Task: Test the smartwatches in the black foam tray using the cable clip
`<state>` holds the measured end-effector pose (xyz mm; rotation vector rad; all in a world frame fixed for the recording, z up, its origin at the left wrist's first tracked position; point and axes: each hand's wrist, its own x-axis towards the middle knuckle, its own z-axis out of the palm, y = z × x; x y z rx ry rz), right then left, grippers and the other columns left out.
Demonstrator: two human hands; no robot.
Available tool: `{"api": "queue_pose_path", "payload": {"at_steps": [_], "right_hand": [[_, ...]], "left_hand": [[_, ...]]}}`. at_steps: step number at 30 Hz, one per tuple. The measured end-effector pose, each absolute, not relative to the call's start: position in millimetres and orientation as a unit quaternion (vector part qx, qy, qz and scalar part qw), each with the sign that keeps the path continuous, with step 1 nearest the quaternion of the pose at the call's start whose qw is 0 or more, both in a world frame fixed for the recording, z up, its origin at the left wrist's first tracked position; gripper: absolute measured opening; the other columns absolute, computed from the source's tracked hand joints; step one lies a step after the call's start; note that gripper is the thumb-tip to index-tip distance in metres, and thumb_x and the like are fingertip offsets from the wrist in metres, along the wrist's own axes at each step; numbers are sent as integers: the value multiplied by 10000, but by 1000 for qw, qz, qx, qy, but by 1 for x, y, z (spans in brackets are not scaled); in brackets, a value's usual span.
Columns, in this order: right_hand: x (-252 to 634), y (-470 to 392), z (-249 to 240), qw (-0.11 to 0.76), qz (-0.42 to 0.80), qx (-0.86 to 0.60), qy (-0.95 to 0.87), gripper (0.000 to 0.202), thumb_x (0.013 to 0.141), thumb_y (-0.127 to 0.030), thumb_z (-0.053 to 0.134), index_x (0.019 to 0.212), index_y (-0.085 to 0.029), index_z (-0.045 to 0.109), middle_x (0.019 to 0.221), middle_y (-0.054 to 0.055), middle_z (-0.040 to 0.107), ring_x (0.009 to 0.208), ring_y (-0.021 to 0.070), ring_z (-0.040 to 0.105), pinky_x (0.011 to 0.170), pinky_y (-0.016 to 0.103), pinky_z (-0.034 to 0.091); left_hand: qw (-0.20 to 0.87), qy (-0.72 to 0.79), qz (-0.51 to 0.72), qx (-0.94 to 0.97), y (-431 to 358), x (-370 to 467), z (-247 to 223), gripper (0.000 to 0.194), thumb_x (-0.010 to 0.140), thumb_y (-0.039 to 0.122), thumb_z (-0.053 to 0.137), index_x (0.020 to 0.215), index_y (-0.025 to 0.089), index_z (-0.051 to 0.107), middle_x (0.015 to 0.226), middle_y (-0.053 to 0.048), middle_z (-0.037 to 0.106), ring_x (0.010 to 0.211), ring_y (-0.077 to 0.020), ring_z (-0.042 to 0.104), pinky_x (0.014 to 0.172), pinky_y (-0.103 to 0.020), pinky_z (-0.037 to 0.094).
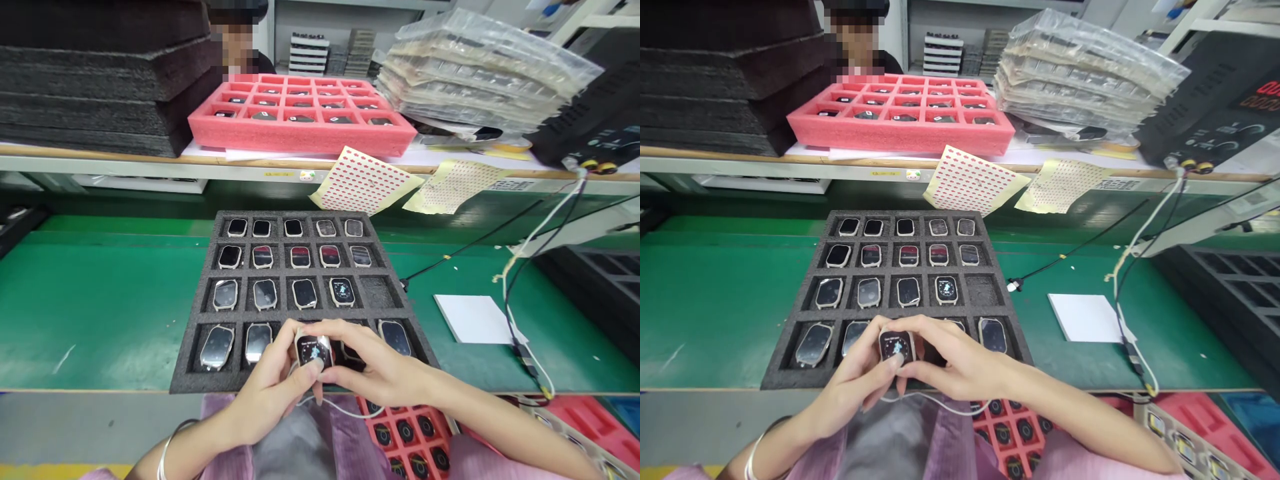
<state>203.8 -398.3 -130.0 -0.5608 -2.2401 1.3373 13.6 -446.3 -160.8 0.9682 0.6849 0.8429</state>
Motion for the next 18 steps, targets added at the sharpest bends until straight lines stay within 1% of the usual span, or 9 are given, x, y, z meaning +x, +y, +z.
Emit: {"api": "queue_pose_path", "payload": {"at_steps": [2,4,7,9,11,12,13,16,18], "right_hand": [[204,-400,-131,238,491,-196,-815,425,1009,-307,462,1396,-217,314,921,36,690,821,162,673,825,297,508],[204,-400,-131,242,500,-197,-808,432,1010,-308,460,1405,-222,307,939,40,688,826,158,671,793,287,518],[204,-400,-130,243,511,-220,-794,433,987,-320,509,1381,-221,362,982,59,676,883,175,656,773,296,523],[204,-399,-131,240,548,-236,-766,424,960,-311,557,1344,-211,409,1023,73,661,923,188,645,784,311,523],[202,-399,-132,246,611,-249,-710,397,939,-284,588,1296,-196,441,1022,75,653,891,181,648,768,309,525],[201,-398,-134,251,644,-259,-674,382,931,-275,599,1273,-189,452,993,68,655,838,168,652,737,296,526],[199,-398,-135,256,673,-273,-638,372,921,-274,612,1249,-181,463,945,56,659,769,151,650,693,276,524],[195,-397,-139,265,714,-319,-564,380,891,-319,651,1199,-154,504,751,10,648,577,107,590,557,218,481],[194,-396,-140,262,715,-342,-551,387,883,-339,658,1186,-139,524,668,-10,628,529,96,560,526,204,459]], "left_hand": [[749,310,391,436,-447,14,-159,175,937,316,542,1040,199,463,674,51,539,401,3,278,397,-112,235],[754,307,396,425,-447,14,-157,160,930,303,555,1024,199,478,674,57,526,401,9,280,421,-106,277],[762,301,406,406,-445,16,-157,167,910,304,586,994,195,491,671,70,497,390,17,264,441,-104,323],[772,299,403,390,-443,16,-158,182,902,317,596,978,197,481,586,96,446,357,14,237,390,-97,278],[783,300,386,385,-439,16,-159,177,915,329,570,980,197,472,484,118,392,311,3,228,334,-99,189],[787,301,376,385,-437,16,-160,170,927,333,546,990,194,472,457,116,401,293,-3,245,318,-105,155],[790,301,369,386,-435,16,-160,169,940,338,519,1003,188,476,458,100,446,281,-7,276,307,-109,143],[797,299,370,372,-429,16,-161,220,955,358,477,1062,167,497,618,4,623,295,-20,411,283,-114,157],[803,299,373,356,-428,16,-162,277,953,374,477,1123,157,496,706,-36,664,315,-31,466,269,-118,154]]}}
